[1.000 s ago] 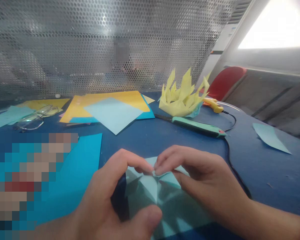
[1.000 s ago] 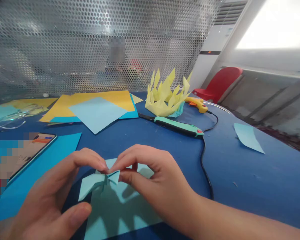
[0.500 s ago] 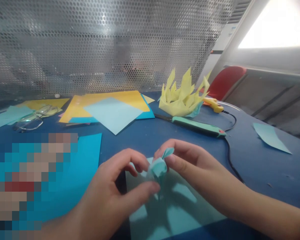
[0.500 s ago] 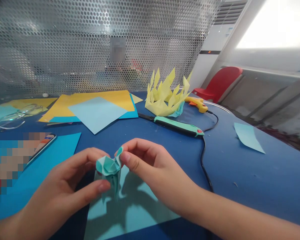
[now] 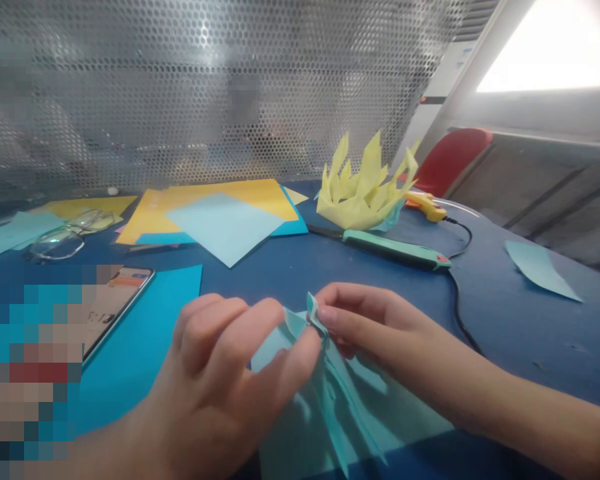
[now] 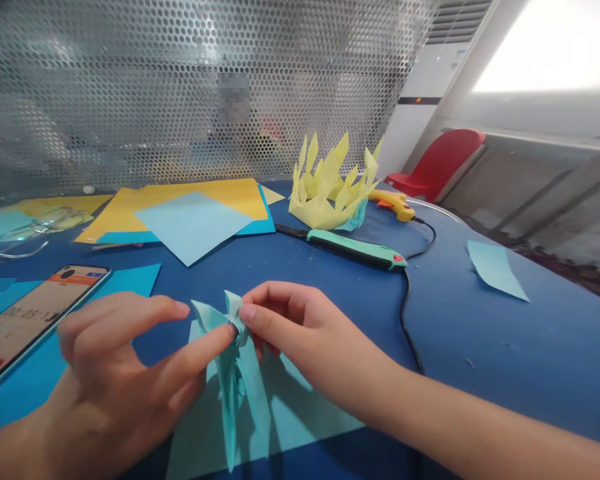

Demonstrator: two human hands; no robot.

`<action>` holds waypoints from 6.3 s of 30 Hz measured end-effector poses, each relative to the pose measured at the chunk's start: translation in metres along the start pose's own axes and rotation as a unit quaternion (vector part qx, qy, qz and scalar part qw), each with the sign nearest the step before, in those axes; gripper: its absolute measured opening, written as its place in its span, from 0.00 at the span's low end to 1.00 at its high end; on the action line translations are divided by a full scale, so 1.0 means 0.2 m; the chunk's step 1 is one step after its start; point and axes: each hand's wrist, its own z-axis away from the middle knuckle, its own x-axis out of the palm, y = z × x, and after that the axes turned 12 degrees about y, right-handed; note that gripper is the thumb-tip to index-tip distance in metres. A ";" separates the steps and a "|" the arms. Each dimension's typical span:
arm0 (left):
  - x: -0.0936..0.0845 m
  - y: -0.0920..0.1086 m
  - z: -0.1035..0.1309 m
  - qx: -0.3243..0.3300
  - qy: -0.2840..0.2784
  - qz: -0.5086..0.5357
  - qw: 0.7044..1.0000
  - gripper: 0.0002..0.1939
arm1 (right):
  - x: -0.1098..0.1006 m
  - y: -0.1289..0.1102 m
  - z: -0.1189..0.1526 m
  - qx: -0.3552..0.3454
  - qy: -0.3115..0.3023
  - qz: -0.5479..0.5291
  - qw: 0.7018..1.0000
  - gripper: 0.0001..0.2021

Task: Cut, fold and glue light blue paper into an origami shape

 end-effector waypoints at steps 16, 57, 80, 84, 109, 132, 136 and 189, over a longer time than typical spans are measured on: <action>-0.01 0.04 0.01 0.079 0.025 0.008 0.997 0.08 | -0.01 0.01 0.02 0.021 0.059 0.037 0.997 0.17; 0.04 -0.05 0.04 -0.427 -0.150 0.415 0.790 0.23 | 0.01 0.03 0.08 -0.145 0.050 -0.029 0.988 0.20; 0.01 -0.02 -0.03 -0.567 -0.190 0.420 0.683 0.02 | 0.04 0.02 0.08 -0.117 0.063 -0.058 0.989 0.23; 0.02 -0.03 -0.04 -0.565 -0.166 0.460 0.665 0.06 | 0.03 0.03 0.06 -0.149 0.066 -0.042 0.986 0.19; 0.01 -0.04 -0.07 -0.616 -0.185 0.384 0.662 0.15 | 0.04 0.06 0.06 -0.220 0.081 0.046 0.971 0.12; 0.00 0.02 -0.09 -0.540 -0.181 0.599 0.563 0.07 | 0.04 0.01 0.09 -0.152 -0.081 0.181 0.968 0.17; 0.00 0.03 -0.09 -0.527 -0.173 0.570 0.606 0.06 | 0.04 0.01 0.09 -0.155 -0.089 0.188 0.966 0.18; 0.03 0.01 -0.05 -0.697 -0.158 0.468 0.520 0.10 | -0.17 -0.10 -0.04 -0.434 0.119 0.375 0.810 0.07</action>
